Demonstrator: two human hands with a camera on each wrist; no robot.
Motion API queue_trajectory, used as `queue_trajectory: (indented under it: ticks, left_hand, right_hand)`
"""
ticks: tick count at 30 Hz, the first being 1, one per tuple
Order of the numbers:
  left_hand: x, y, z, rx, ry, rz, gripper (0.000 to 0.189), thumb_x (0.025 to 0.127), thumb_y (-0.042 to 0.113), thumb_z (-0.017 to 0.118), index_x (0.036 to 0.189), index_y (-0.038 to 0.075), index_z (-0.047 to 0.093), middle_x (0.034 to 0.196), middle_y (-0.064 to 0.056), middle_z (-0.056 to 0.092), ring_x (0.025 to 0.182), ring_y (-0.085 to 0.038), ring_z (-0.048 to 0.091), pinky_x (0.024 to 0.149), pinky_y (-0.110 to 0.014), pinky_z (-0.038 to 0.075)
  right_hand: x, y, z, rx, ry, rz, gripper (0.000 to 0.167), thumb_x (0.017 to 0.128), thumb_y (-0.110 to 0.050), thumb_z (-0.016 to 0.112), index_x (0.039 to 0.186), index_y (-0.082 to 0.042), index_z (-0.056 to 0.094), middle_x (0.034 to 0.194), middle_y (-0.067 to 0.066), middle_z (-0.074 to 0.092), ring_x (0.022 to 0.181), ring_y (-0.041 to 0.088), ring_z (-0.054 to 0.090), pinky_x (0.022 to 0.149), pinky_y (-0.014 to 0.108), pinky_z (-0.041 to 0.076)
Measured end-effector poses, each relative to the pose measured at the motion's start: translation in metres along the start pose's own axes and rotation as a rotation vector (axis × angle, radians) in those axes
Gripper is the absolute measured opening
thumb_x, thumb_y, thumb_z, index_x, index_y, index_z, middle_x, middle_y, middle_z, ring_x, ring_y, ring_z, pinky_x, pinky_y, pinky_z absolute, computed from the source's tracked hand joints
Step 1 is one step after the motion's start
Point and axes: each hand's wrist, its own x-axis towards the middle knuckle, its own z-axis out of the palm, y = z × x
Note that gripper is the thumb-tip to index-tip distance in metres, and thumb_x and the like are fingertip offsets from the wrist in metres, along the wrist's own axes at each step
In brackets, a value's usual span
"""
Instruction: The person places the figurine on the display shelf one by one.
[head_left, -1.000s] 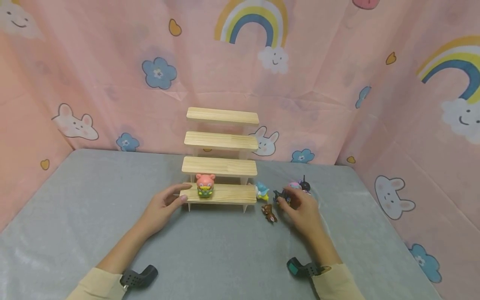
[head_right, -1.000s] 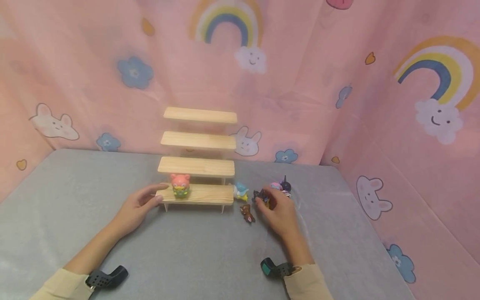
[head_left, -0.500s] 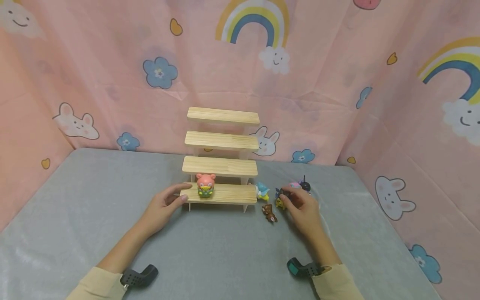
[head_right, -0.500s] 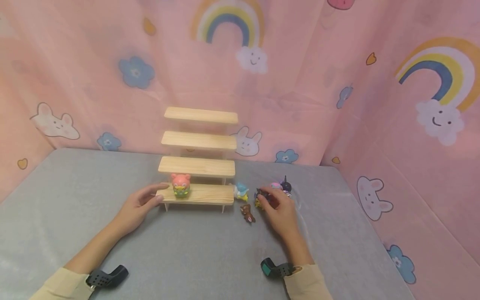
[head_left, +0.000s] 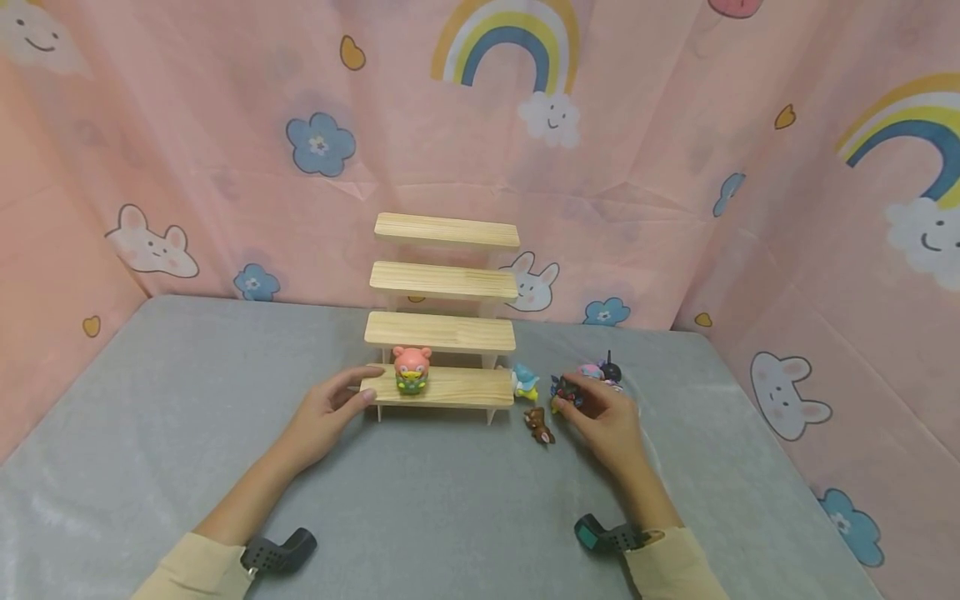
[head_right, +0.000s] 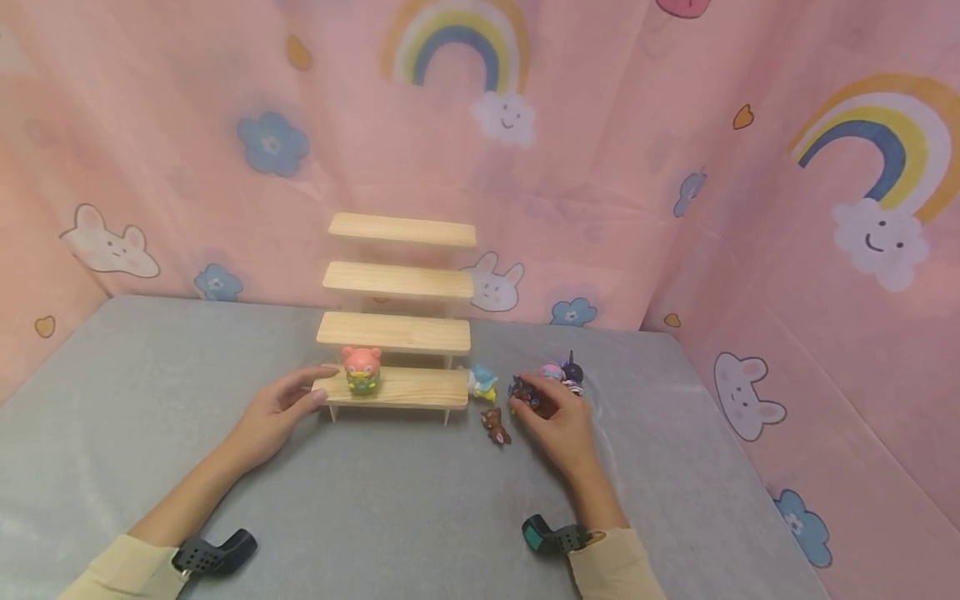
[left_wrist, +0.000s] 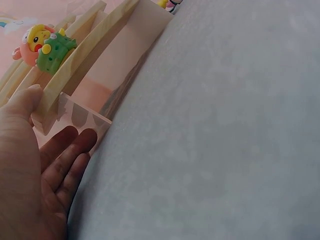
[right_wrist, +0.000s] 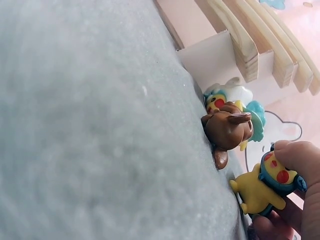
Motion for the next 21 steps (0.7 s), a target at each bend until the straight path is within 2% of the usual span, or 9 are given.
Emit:
queue_trajectory:
  ticks: [10, 15, 21]
  left_hand:
    - [0.000, 0.000, 0.000, 0.005, -0.001, -0.020, 0.035, 0.104, 0.024, 0.058, 0.137, 0.013, 0.061, 0.145, -0.014, 0.058, 0.114, -0.031, 0.069, 0.090, -0.024, 0.053]
    - [0.001, 0.000, 0.000, 0.007, -0.001, -0.023, 0.035, 0.104, 0.024, 0.059, 0.137, 0.012, 0.061, 0.145, -0.015, 0.059, 0.114, -0.031, 0.068, 0.090, -0.024, 0.053]
    - [0.001, 0.001, 0.000, 0.010, -0.003, -0.022, 0.036, 0.104, 0.024, 0.059, 0.137, 0.012, 0.061, 0.145, -0.015, 0.059, 0.115, -0.032, 0.068, 0.090, -0.024, 0.053]
  right_hand:
    - [0.001, 0.020, 0.002, 0.045, -0.015, 0.027, 0.035, 0.088, -0.013, 0.080, 0.122, -0.009, 0.073, 0.110, 0.010, 0.076, 0.090, -0.006, 0.065, 0.074, 0.009, 0.052]
    - [0.002, 0.021, 0.003, 0.118, 0.004, 0.027, 0.035, 0.086, -0.008, 0.081, 0.120, -0.005, 0.073, 0.109, 0.014, 0.075, 0.088, -0.006, 0.066, 0.072, 0.011, 0.053]
    - [0.001, 0.019, 0.004, 0.195, 0.033, 0.063, 0.035, 0.085, -0.003, 0.080, 0.120, -0.003, 0.072, 0.110, 0.017, 0.073, 0.087, -0.004, 0.066, 0.072, 0.012, 0.054]
